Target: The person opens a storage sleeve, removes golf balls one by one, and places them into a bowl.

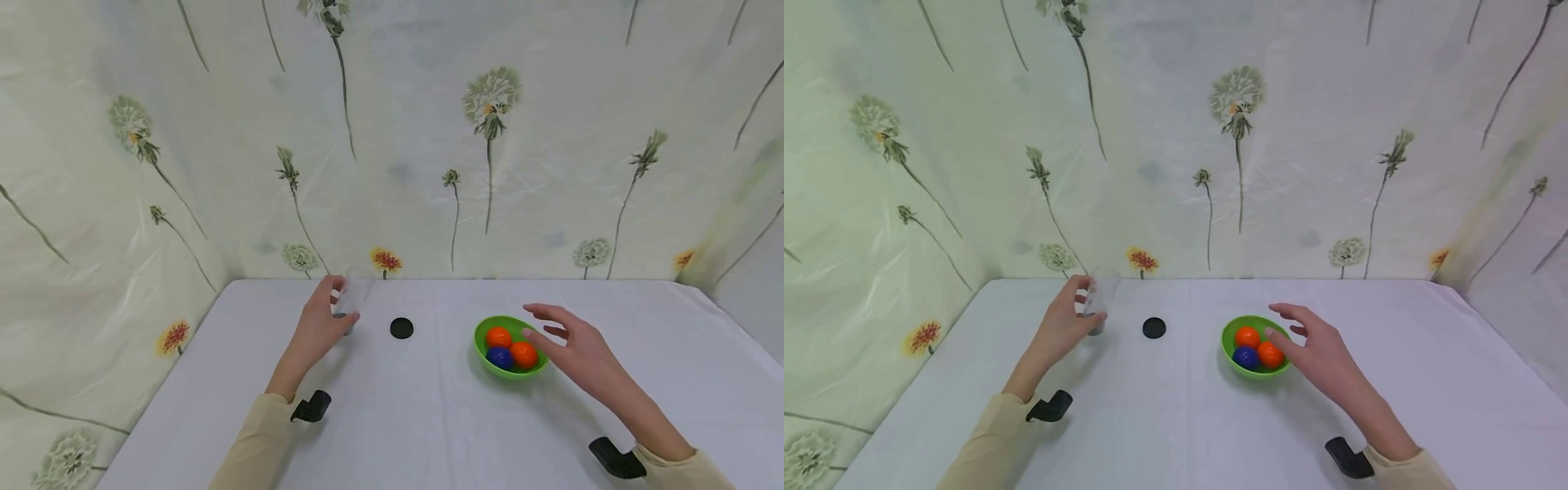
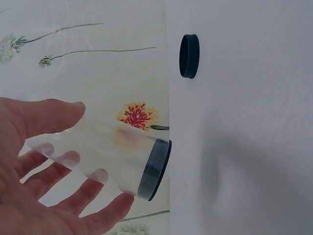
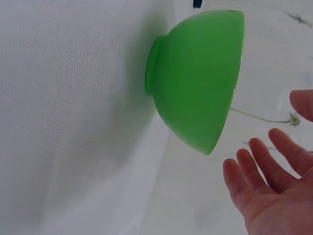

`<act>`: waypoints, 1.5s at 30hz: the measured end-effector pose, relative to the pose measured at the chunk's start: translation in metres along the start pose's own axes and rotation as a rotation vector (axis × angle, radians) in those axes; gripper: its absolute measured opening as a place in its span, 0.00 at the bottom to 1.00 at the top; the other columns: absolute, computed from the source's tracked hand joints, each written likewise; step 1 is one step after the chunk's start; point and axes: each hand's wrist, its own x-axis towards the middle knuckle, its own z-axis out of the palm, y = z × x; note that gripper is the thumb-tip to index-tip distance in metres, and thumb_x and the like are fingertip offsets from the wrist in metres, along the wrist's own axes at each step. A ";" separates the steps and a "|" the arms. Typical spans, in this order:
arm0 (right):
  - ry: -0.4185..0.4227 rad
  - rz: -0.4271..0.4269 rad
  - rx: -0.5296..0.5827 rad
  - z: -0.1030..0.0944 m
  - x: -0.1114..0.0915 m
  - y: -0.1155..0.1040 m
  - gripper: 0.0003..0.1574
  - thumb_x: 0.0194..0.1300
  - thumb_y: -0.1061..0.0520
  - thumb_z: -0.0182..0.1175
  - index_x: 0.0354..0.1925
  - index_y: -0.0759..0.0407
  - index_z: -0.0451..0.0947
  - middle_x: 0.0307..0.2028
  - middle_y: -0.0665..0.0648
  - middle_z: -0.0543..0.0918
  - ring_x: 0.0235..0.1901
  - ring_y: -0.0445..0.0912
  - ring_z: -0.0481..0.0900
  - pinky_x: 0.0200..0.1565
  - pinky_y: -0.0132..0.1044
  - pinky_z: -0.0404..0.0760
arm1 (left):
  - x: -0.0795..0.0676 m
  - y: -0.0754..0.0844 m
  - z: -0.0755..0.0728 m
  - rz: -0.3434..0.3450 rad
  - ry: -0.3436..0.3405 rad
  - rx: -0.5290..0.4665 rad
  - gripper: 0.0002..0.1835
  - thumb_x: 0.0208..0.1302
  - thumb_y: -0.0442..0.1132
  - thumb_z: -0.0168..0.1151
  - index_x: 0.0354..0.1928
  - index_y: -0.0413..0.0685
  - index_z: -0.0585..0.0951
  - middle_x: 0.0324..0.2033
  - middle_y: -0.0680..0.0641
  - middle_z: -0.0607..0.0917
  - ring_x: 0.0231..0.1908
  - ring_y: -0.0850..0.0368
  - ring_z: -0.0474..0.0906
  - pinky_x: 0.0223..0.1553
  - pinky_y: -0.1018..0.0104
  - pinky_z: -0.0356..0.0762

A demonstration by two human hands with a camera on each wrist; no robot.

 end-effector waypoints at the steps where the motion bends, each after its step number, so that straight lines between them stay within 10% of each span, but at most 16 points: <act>1: 0.001 0.002 -0.002 0.000 0.000 0.001 0.35 0.71 0.42 0.58 0.69 0.56 0.67 0.66 0.65 0.69 0.62 0.64 0.69 0.55 0.62 0.71 | 0.001 -0.001 0.001 -0.013 -0.001 -0.009 0.30 0.61 0.35 0.69 0.63 0.49 0.68 0.58 0.47 0.73 0.54 0.48 0.71 0.44 0.54 0.76; 45: 0.027 0.044 -0.040 -0.002 -0.010 0.009 0.34 0.72 0.44 0.56 0.69 0.58 0.66 0.65 0.67 0.69 0.60 0.65 0.71 0.51 0.58 0.77 | 0.007 -0.040 0.017 -0.189 0.006 -0.236 0.33 0.58 0.37 0.73 0.62 0.48 0.65 0.56 0.44 0.72 0.57 0.45 0.70 0.49 0.51 0.75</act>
